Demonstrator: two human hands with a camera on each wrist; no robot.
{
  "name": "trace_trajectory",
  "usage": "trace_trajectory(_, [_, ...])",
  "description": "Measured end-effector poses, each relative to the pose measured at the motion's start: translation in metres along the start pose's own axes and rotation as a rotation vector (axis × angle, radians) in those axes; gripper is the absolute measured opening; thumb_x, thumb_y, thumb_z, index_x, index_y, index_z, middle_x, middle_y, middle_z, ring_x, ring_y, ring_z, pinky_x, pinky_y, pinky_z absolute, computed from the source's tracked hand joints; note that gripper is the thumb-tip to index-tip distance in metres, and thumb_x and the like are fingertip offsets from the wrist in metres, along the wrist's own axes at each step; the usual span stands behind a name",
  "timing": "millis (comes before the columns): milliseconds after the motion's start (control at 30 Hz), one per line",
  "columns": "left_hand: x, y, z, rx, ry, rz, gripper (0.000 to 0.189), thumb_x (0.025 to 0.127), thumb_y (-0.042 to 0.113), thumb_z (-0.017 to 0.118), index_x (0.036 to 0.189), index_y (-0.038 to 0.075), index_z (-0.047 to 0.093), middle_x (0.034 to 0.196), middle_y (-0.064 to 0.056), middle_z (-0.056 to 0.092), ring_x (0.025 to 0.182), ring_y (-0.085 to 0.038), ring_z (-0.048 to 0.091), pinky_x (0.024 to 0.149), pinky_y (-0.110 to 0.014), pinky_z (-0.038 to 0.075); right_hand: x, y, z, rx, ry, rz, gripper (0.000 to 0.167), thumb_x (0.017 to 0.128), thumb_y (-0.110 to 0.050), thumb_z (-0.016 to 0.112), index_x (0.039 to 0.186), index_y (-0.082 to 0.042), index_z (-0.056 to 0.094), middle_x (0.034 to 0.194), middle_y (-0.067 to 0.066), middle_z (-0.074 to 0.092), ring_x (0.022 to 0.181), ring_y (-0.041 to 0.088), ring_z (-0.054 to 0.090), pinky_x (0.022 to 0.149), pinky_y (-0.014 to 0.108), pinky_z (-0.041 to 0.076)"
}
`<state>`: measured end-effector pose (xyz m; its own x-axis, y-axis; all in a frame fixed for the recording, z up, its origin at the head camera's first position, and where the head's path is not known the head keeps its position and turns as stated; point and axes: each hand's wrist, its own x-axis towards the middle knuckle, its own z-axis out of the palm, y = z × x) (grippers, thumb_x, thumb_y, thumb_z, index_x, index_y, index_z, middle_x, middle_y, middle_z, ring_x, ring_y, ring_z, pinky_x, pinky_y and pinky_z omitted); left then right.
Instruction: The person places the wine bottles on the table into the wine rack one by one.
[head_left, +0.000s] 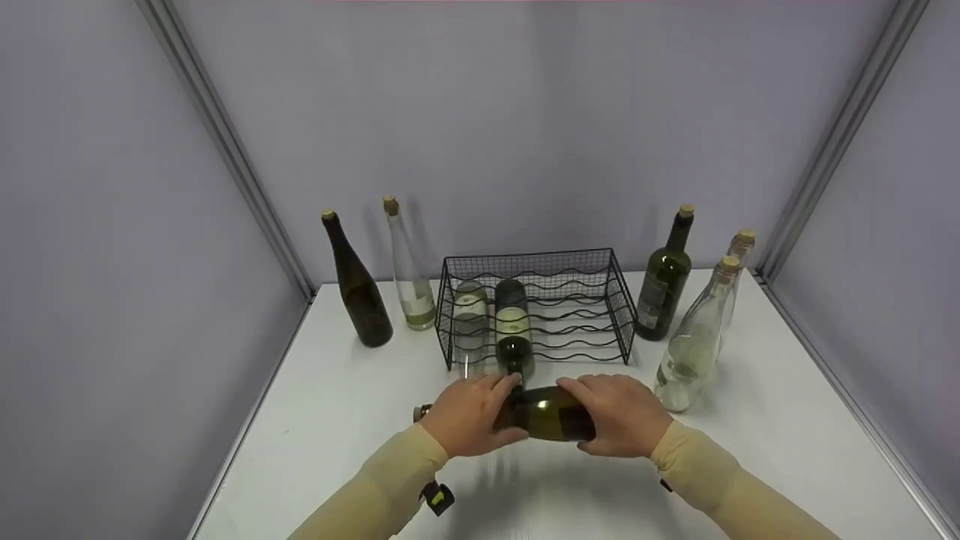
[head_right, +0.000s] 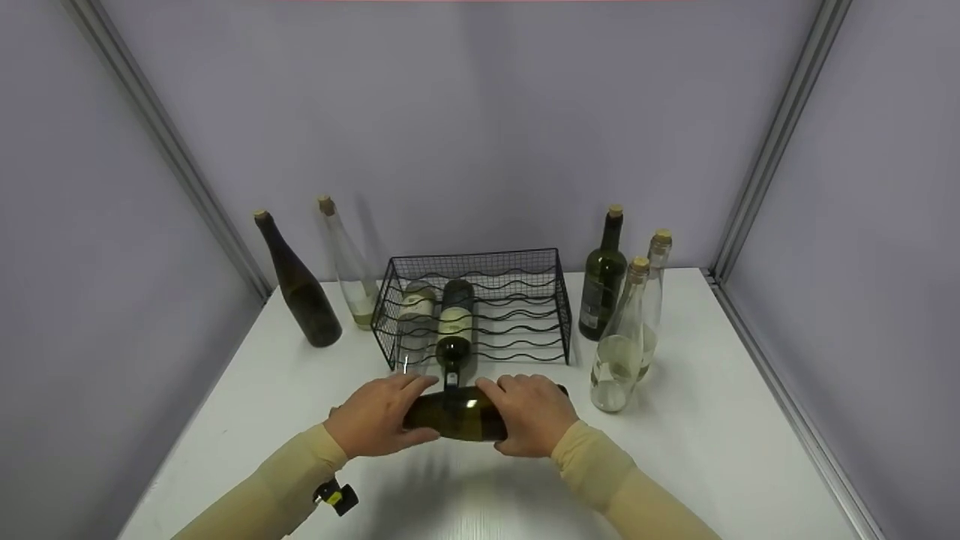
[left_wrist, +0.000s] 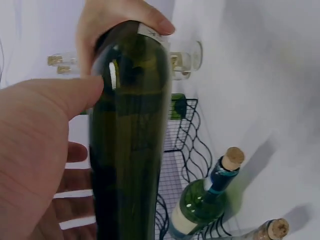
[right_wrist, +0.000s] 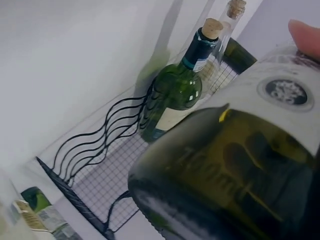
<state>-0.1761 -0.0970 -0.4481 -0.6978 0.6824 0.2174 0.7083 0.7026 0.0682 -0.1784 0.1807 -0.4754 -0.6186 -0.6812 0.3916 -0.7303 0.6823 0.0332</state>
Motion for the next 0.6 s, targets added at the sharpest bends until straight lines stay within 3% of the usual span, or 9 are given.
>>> trace_trajectory(100, [0.002, 0.0, 0.008, -0.016, -0.1, -0.02, 0.09, 0.08, 0.072, 0.057, 0.141, 0.008, 0.043, 0.121, -0.01, 0.063, 0.103, -0.023, 0.063, 0.086, -0.04, 0.052, 0.002, -0.004, -0.001, -0.022, -0.019, -0.025, 0.09, 0.053, -0.049, 0.085, 0.131, -0.017, 0.052, 0.095, -0.001, 0.061, 0.077, 0.016, 0.06, 0.07, 0.038, 0.053])
trace_trajectory(200, [0.002, 0.001, 0.015, -0.023, -0.155, -0.016, 0.097, 0.075, 0.079, 0.054, 0.142, 0.009, 0.04, 0.117, -0.009, 0.065, 0.097, -0.021, 0.065, 0.083, -0.039, 0.053, 0.003, -0.008, -0.002, -0.038, -0.04, -0.044, 0.09, 0.054, -0.048, 0.084, 0.132, -0.017, 0.051, 0.096, -0.001, 0.061, 0.078, 0.017, 0.06, 0.07, 0.039, 0.053])
trace_trajectory(467, [0.001, 0.0, 0.034, -0.093, -0.192, -0.011, 0.087, 0.074, 0.069, 0.067, 0.136, 0.013, 0.041, 0.106, -0.004, 0.068, 0.09, -0.014, 0.065, 0.078, -0.032, 0.053, 0.003, -0.012, 0.001, -0.072, -0.093, -0.048, 0.09, 0.055, -0.049, 0.083, 0.133, -0.018, 0.051, 0.098, 0.003, 0.063, 0.083, 0.021, 0.062, 0.075, 0.042, 0.053])
trace_trajectory(600, [-0.002, -0.001, 0.041, -0.117, -0.202, -0.018, 0.079, 0.076, 0.068, 0.066, 0.131, 0.015, 0.045, 0.105, -0.001, 0.068, 0.088, -0.01, 0.064, 0.077, -0.03, 0.053, 0.001, -0.013, 0.006, -0.064, -0.125, -0.046, 0.089, 0.057, -0.05, 0.082, 0.133, -0.018, 0.049, 0.099, 0.003, 0.062, 0.082, 0.021, 0.061, 0.072, 0.042, 0.053])
